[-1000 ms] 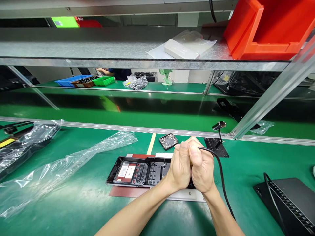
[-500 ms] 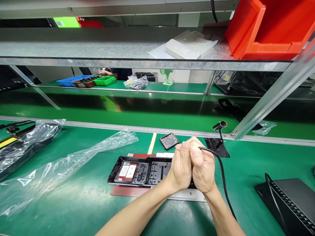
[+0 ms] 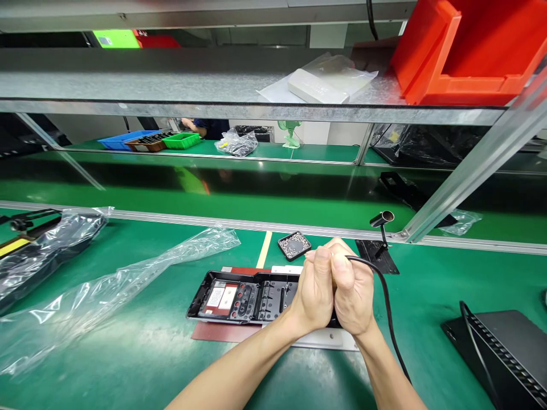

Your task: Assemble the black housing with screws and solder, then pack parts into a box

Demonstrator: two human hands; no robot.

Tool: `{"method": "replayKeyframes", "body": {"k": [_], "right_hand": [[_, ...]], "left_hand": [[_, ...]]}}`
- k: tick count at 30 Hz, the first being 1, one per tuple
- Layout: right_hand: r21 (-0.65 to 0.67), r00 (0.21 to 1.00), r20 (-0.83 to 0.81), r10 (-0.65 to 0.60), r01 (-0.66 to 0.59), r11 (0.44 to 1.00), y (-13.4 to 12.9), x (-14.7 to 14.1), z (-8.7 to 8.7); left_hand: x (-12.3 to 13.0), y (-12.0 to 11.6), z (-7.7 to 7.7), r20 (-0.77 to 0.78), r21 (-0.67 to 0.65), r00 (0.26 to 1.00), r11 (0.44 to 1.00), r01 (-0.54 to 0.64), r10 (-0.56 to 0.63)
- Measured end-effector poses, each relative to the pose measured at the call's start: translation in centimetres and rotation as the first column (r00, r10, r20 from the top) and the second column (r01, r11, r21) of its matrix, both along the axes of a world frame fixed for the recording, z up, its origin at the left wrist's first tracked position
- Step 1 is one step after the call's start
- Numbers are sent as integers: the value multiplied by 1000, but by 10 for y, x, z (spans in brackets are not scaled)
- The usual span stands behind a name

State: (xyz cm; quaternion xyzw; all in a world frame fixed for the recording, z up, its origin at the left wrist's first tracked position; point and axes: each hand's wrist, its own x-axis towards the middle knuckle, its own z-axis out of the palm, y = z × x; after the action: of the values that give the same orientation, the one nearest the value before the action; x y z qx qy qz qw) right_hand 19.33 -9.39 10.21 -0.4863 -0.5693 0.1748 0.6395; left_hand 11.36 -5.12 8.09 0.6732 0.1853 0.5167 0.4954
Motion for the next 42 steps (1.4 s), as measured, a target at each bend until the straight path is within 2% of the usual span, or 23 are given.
{"method": "replayKeyframes", "body": {"k": [8,16,25,33,38,42], "right_hand": [[10,1000,-19,3,-3,1000,0,-1,3],[5,1000,-8,10,-10,1000,2,-1,4],[18,1000,-2,14,-14,1000,-1,0,3],[10,1000,10,26,-26,1000,-2,1,6],[28,999,54,6,-8,1000,0,1,9],[-16,998,58,-33,34,999,-1,2,11]], "left_hand": [[1,0,-1,35,26,999,999,23,-24],[0,-1,1,-1,11,1000,1000,7,-7],[1,-4,15,46,-5,996,997,82,-82],[-4,0,8,-45,32,998,998,51,-49],[-9,2,8,-186,-26,983,1000,6,-11],[-23,9,11,-249,64,961,989,137,-117]]}}
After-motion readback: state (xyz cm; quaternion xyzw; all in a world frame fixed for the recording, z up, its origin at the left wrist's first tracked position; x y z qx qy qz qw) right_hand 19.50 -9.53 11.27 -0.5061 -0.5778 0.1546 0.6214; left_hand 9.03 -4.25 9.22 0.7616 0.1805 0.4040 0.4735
